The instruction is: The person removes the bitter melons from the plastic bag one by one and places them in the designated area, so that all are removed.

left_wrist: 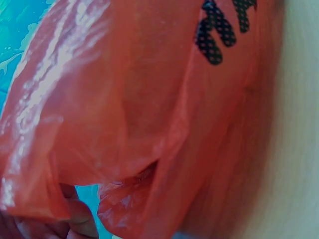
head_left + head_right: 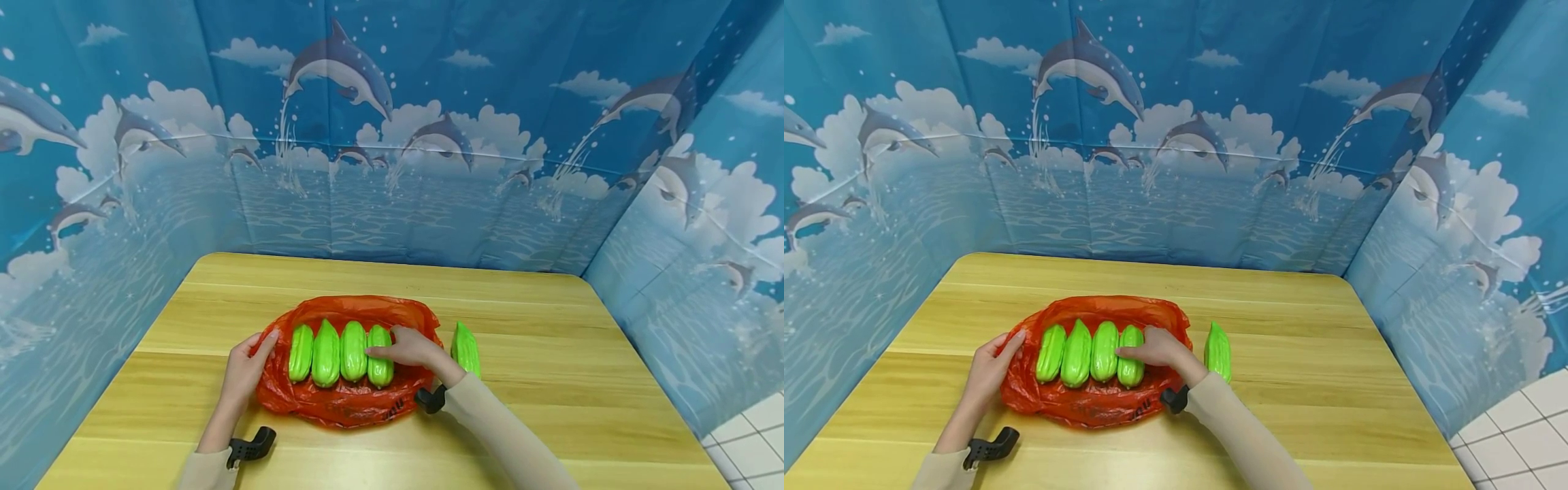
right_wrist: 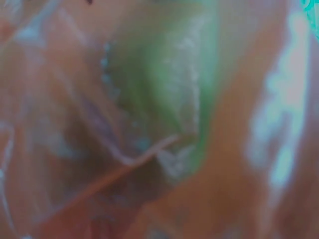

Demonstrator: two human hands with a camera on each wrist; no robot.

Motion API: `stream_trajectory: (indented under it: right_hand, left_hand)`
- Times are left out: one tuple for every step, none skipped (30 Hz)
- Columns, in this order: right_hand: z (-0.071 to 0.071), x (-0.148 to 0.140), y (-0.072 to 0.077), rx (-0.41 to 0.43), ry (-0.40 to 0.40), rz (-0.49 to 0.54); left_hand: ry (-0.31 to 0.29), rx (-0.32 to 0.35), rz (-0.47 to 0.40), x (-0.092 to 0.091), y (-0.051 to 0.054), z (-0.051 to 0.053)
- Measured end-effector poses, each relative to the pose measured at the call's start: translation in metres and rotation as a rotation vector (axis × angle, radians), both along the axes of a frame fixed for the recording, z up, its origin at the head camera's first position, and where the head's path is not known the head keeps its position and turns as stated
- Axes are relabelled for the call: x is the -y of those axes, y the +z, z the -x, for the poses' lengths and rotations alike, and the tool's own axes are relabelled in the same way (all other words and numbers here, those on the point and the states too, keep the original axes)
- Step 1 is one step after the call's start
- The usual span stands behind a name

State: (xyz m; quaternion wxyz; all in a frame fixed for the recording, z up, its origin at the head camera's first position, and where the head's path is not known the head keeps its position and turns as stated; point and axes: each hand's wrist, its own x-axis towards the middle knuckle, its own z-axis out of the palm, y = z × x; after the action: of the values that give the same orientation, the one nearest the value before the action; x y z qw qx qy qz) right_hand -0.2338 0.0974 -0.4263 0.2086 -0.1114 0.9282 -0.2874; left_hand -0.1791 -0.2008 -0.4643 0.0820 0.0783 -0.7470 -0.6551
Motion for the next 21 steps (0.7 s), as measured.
stream_trajectory:
  right_hand:
    - [0.000,0.000,0.000,0.000,-0.001,0.000]
    - [0.000,0.001,0.000,0.000,-0.002,0.000]
    - [0.000,0.001,-0.001,0.000,-0.003,-0.001]
    - [0.000,0.001,-0.001,-0.001,-0.003,0.000]
    - [0.000,0.001,-0.002,-0.002,-0.003,0.002]
    - [0.000,0.001,-0.002,-0.002,-0.005,0.003]
    - [0.000,0.001,-0.003,-0.002,-0.007,0.004]
    - [0.001,0.001,-0.004,-0.003,-0.007,0.005]
    - [0.001,0.001,-0.005,-0.004,-0.007,0.006]
    - [0.001,0.002,-0.005,-0.005,-0.007,0.008]
    - [0.002,0.002,-0.006,-0.004,-0.010,0.011]
    - [0.002,0.002,-0.006,-0.004,-0.010,0.013]
    - [0.002,0.002,-0.006,-0.005,-0.009,0.015]
    - [0.003,0.002,-0.006,-0.005,-0.008,0.017]
    - [0.003,0.002,-0.007,-0.003,-0.008,0.018]
    - [0.003,0.002,-0.007,-0.003,-0.008,0.018]
    - [0.003,0.002,-0.007,-0.004,-0.007,0.019]
    - [0.003,0.002,-0.007,-0.005,-0.006,0.018]
    - [0.003,0.002,-0.008,-0.005,-0.007,0.017]
    - [0.004,0.002,-0.008,-0.005,-0.008,0.017]
    - [0.004,0.002,-0.008,-0.005,-0.008,0.018]
  left_hand:
    - [0.001,0.002,0.001,0.000,0.000,0.000]
    - [0.000,0.004,0.001,0.000,0.000,0.000]
    - [-0.001,0.006,0.000,0.000,0.001,0.000]
    - [-0.002,0.009,0.000,0.000,0.001,0.000]
    - [-0.004,0.011,0.000,-0.001,0.001,0.000]
    - [-0.005,0.013,0.000,-0.001,0.001,-0.001]
    - [-0.006,0.013,0.000,-0.001,0.001,-0.001]
    - [-0.007,0.013,-0.001,-0.001,0.001,-0.001]
    - [-0.007,0.014,-0.001,-0.001,0.001,0.000]
    - [-0.006,0.014,-0.001,-0.001,0.001,-0.001]
    - [-0.005,0.015,-0.002,0.000,0.001,0.000]
    - [-0.004,0.016,-0.002,0.000,0.001,-0.001]
    - [-0.005,0.018,-0.005,0.000,0.001,-0.001]
    - [-0.005,0.022,-0.008,0.000,0.001,-0.001]
    - [-0.007,0.029,-0.011,0.000,0.002,-0.001]
    - [-0.009,0.035,-0.016,0.000,0.003,-0.002]
    - [-0.012,0.040,-0.022,-0.001,0.005,-0.002]
    - [-0.014,0.045,-0.026,-0.001,0.007,-0.003]
    - [-0.018,0.048,-0.026,-0.002,0.011,-0.005]
    - [-0.021,0.048,-0.024,-0.003,0.015,-0.007]
    - [-0.023,0.049,-0.021,-0.004,0.018,-0.008]
